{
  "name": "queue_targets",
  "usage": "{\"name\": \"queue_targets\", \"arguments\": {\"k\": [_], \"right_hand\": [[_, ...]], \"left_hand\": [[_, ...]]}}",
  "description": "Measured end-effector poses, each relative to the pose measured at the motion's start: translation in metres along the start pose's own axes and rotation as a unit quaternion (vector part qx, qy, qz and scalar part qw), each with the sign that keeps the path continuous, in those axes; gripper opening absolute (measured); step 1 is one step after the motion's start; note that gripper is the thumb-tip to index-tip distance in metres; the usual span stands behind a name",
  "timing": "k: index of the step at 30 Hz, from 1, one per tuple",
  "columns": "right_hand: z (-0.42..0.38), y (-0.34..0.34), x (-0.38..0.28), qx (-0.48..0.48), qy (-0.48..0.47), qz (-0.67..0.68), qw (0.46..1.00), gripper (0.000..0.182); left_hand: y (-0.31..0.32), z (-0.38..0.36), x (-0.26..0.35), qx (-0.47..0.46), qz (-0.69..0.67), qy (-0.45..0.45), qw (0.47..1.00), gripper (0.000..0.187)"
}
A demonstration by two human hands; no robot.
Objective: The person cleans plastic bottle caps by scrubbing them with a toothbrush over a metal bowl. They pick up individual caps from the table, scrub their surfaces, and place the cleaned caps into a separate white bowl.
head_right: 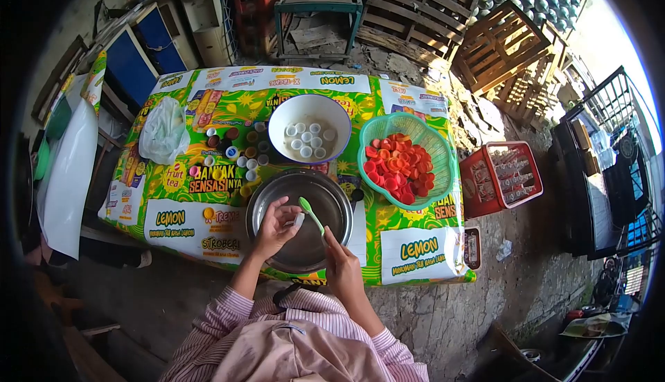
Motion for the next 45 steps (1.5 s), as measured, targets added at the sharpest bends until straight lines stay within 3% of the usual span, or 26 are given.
{"name": "queue_targets", "arguments": {"k": [6,13,16,18,20,22,26,29,31,38,45], "right_hand": [[-0.010,0.003,0.009,-0.001,0.031,0.041,0.999,0.047],[-0.006,0.011,-0.001,-0.012,0.014,0.026,1.000,0.046],[-0.006,0.015,0.008,-0.020,0.049,0.052,0.997,0.046],[-0.006,0.012,-0.004,-0.001,-0.009,0.038,0.999,0.046],[-0.005,0.013,0.001,0.000,0.000,0.039,0.999,0.046],[-0.006,0.013,0.004,0.001,0.009,0.040,0.999,0.046],[-0.010,0.011,-0.003,-0.004,-0.013,0.002,1.000,0.046],[-0.009,0.013,0.010,-0.005,0.031,0.000,1.000,0.045],[-0.010,0.011,0.002,-0.001,0.001,-0.005,1.000,0.045],[-0.013,0.007,-0.003,0.003,-0.016,-0.016,1.000,0.045],[-0.012,0.007,-0.005,-0.002,-0.025,-0.012,1.000,0.045]], "left_hand": [[0.003,0.001,-0.001,-0.041,-0.002,0.039,0.998,0.041],[-0.009,0.002,-0.003,0.040,0.015,0.015,0.999,0.022],[-0.014,0.002,-0.008,0.068,0.010,-0.009,0.998,0.020],[-0.019,0.003,-0.016,0.060,0.001,-0.016,0.998,0.020],[-0.021,0.004,-0.023,0.051,-0.008,-0.024,0.998,0.021],[-0.017,0.001,-0.027,0.067,-0.134,-0.083,0.985,0.020],[-0.011,0.001,-0.020,0.061,-0.131,-0.099,0.985,0.019],[-0.005,0.001,-0.023,0.039,-0.162,-0.111,0.980,0.018],[-0.001,-0.003,-0.027,0.050,-0.237,-0.146,0.959,0.020],[-0.009,-0.001,-0.047,0.051,-0.276,-0.178,0.943,0.024],[0.002,-0.004,-0.028,0.047,-0.291,-0.188,0.937,0.020]]}}
Point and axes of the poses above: each hand's wrist, its own z-axis towards the middle knuckle, its own y-axis out of the palm, x = y × z, the point moved 10 cm from there along z, towards the middle knuckle, and after that the axes turned 7 degrees about x, right-handed, at the moved point
